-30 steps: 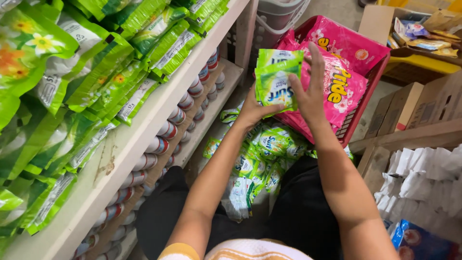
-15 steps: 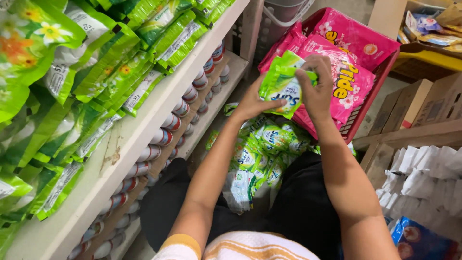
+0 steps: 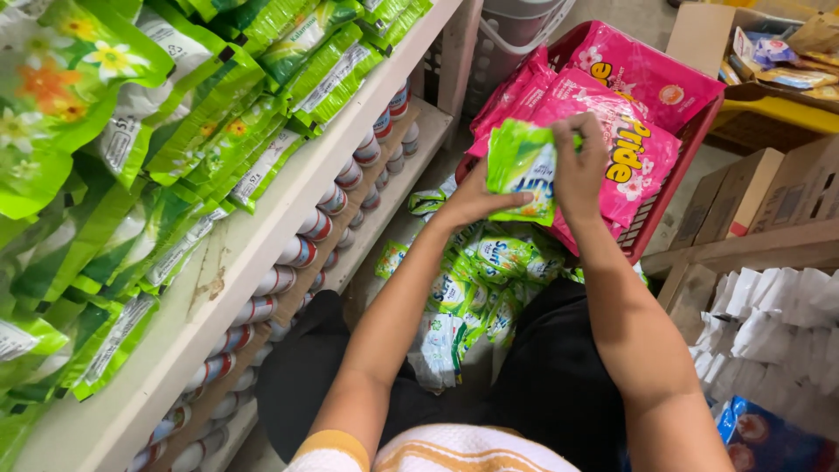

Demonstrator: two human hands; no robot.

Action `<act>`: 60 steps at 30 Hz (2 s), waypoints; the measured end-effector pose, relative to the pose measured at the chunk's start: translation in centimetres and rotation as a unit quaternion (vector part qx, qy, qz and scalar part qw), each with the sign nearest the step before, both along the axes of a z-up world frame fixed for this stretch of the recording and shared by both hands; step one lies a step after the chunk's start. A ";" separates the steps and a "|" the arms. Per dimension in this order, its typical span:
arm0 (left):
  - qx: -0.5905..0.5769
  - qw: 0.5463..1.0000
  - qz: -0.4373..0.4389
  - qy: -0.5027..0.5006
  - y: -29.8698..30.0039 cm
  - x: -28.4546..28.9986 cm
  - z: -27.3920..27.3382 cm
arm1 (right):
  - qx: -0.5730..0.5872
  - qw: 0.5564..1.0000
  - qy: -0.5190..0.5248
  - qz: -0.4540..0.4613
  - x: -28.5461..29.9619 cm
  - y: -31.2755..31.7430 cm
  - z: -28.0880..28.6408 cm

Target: Stocking and organizing detergent packets on a grocery store shelf.

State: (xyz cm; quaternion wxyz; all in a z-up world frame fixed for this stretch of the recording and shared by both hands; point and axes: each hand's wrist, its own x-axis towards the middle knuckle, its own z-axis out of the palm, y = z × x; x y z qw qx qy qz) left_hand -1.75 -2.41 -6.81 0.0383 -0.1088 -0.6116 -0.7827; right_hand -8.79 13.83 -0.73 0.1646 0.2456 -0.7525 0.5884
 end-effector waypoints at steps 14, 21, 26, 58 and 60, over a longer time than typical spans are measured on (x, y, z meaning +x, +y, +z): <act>0.182 0.973 -0.027 -0.138 1.3 -3.2 -10.0 | 0.094 0.995 -0.012 -0.031 -0.3 -0.4 -0.7; 0.295 0.925 -0.109 -0.214 2.9 -1.1 -5.7 | 0.208 0.973 -0.091 -0.037 -4.2 1.3 -6.2; 0.364 0.889 -0.107 -0.254 2.2 -2.3 -7.5 | -0.003 0.957 -0.262 0.124 -5.1 2.4 -7.1; 0.238 0.943 0.207 -0.108 -0.3 -2.4 -4.3 | -0.015 0.903 -0.387 0.185 1.0 -2.3 -2.6; 0.332 0.924 0.168 -0.084 -0.5 -2.7 -5.2 | -0.114 0.848 -0.478 0.198 1.1 -2.6 -2.2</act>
